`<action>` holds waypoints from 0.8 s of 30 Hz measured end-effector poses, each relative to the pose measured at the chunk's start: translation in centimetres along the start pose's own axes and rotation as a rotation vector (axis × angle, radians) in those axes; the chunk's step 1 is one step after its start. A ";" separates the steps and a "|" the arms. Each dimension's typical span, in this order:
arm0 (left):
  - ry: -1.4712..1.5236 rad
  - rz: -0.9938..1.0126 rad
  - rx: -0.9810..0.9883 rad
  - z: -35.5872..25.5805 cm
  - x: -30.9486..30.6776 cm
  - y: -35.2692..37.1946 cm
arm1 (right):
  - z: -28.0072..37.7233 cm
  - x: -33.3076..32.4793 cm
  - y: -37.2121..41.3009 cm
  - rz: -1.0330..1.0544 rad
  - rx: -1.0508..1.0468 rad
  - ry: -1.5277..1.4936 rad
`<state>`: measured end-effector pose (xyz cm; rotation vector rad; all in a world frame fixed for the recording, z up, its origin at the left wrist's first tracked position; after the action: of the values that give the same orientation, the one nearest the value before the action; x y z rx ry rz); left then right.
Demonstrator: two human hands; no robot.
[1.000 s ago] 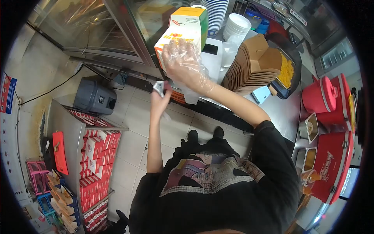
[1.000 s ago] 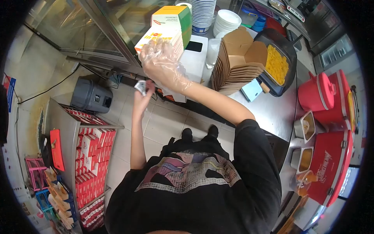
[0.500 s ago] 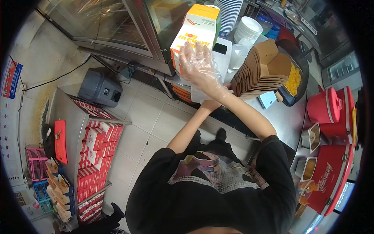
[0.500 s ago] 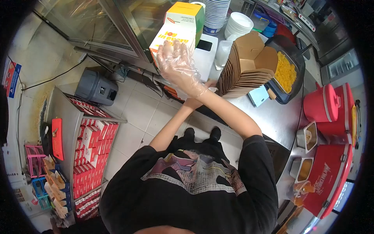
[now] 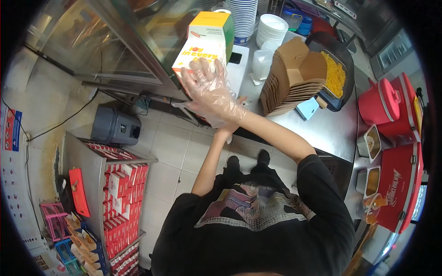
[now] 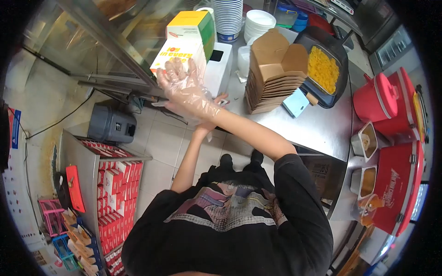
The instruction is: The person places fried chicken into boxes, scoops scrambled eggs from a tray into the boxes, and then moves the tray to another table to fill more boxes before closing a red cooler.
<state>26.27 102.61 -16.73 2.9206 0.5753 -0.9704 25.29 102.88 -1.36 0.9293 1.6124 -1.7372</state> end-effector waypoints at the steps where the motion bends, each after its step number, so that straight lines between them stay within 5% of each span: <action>1: 0.224 0.018 0.044 0.7 0.5 0.1 | -0.1 -0.3 -0.3 -0.035 0.008 0.005; 2: 0.450 0.040 0.083 1.3 0.7 0.5 | -0.1 -0.6 -0.5 -0.068 0.018 0.009; 9: 0.048 0.045 -0.411 2.4 -3.0 7.7 | 0.1 -4.9 0.7 -0.263 -0.053 -0.266; 14: 0.308 0.098 -0.038 4.9 0.2 12.5 | -0.4 -8.8 10.8 -0.192 -0.151 -0.580; 16: 0.483 0.272 -0.092 0.4 2.4 11.1 | -3.0 -10.7 16.3 -0.177 -0.029 -0.629; 18: 0.441 0.576 -0.387 -5.6 4.6 8.5 | -6.6 -12.9 21.2 -0.094 0.272 -0.480; 20: 0.576 0.599 -0.314 -7.3 8.0 7.0 | -11.6 -14.6 25.1 -0.138 0.720 -0.460; 22: 0.573 0.517 0.022 -8.1 11.9 4.9 | -16.9 -14.3 29.7 -0.190 0.885 -0.305; 23: 0.568 0.507 0.015 -9.0 13.4 3.6 | -19.0 -14.4 31.1 -0.196 0.929 -0.278; 24: 0.736 0.525 -0.306 -9.2 15.3 2.5 | -21.0 -14.3 32.2 -0.202 0.968 -0.253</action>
<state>43.74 106.65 -18.45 2.8183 -0.0713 0.2395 61.69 120.15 -9.06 0.8927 0.6613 -2.7127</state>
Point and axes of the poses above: each hand's wrist, its own y-axis away from the middle knuckle, its own x-axis out of the palm, z = x × y, the point moved 4 cm from there along -y, towards the middle knuckle, and after that the axes turned 2 degrees about z, right-handed, at the moved point
